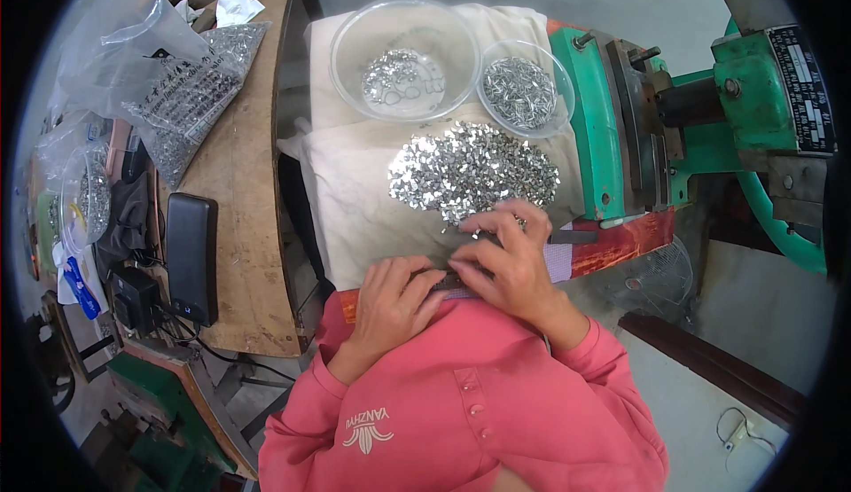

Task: The person assembles small metal keychains by hand. They pick up individual metal rings and links from a pile on a cloth, connect them together, and place the finished keychains into a clear plastic container. The process is repetitive and involves precise finger manipulation of small hardware components.

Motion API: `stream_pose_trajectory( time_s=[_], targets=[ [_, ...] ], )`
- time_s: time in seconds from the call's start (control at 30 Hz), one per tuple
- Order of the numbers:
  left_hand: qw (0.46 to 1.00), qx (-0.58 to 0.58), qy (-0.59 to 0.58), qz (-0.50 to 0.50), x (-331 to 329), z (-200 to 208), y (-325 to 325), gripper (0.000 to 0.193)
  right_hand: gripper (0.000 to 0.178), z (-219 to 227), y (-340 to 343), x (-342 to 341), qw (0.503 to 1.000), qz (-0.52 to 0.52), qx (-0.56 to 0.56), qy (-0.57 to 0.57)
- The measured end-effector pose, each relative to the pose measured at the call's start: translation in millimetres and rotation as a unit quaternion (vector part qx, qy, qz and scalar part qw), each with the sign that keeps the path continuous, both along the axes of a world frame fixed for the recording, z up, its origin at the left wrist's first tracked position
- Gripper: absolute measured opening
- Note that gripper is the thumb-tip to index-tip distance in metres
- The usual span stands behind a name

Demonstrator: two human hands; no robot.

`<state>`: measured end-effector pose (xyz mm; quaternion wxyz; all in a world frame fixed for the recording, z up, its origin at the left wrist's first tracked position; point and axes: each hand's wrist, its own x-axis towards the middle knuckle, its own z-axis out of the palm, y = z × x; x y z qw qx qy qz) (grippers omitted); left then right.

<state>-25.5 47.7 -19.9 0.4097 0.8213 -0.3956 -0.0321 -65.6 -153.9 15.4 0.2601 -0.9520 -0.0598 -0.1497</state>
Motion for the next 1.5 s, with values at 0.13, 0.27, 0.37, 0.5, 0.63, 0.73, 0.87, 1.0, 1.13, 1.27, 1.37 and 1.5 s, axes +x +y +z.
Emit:
stream_pose_trajectory(
  time_s=[0.13, 0.27, 0.37, 0.5, 0.63, 0.73, 0.87, 1.0, 1.13, 1.27, 1.37, 1.5],
  targets=[
    [0.999, 0.033, -0.002, 0.001, 0, 4, -4, 0.031, 0.014, -10, 7, -28, 1.0, -0.023, 0.001, 0.013],
    [0.998, 0.047, -0.024, -0.017, 2, 1, -3, 0.029, 0.013, -11, 4, -27, 0.999, -0.037, 0.012, 0.031],
    [0.999, 0.048, -0.013, -0.014, 1, 2, 0, 0.029, 0.015, -9, -1, -7, 0.998, -0.052, -0.034, -0.008],
    [0.999, 0.038, -0.007, 0.008, -1, 4, 7, 0.031, 0.015, -15, -5, 15, 0.997, -0.021, -0.07, -0.006],
    [1.0, 0.013, -0.001, 0.027, -1, 6, 9, 0.033, 0.011, -12, -1, 19, 0.996, 0.009, -0.088, -0.001],
    [1.0, -0.001, -0.014, 0.027, -1, 5, 5, 0.03, 0.011, -12, 1, 19, 0.996, 0.007, -0.086, -0.002],
    [0.999, -0.008, -0.029, 0.019, -2, 2, -1, 0.019, 0.012, -15, 2, 15, 0.998, -0.01, -0.067, -0.005],
    [0.999, -0.009, -0.033, 0.015, 0, 3, -3, 0.019, 0.013, -13, 4, -4, 0.998, -0.038, -0.038, -0.035],
    [1.0, -0.01, -0.028, 0.005, 1, 3, -2, 0.019, 0.014, -15, 7, -31, 0.997, -0.042, -0.043, -0.039],
    [1.0, 0.002, -0.029, 0.003, -1, 1, 1, 0.025, 0.014, -15, 8, -39, 0.999, -0.028, -0.034, -0.009],
    [1.0, 0.014, -0.01, 0.001, -1, 3, 1, 0.028, 0.015, -10, 2, -26, 0.998, -0.042, -0.05, -0.019],
    [0.999, 0.032, -0.014, -0.013, -1, 1, 0, 0.03, 0.017, -15, -6, 7, 0.994, -0.036, -0.105, -0.02]
  ],
)
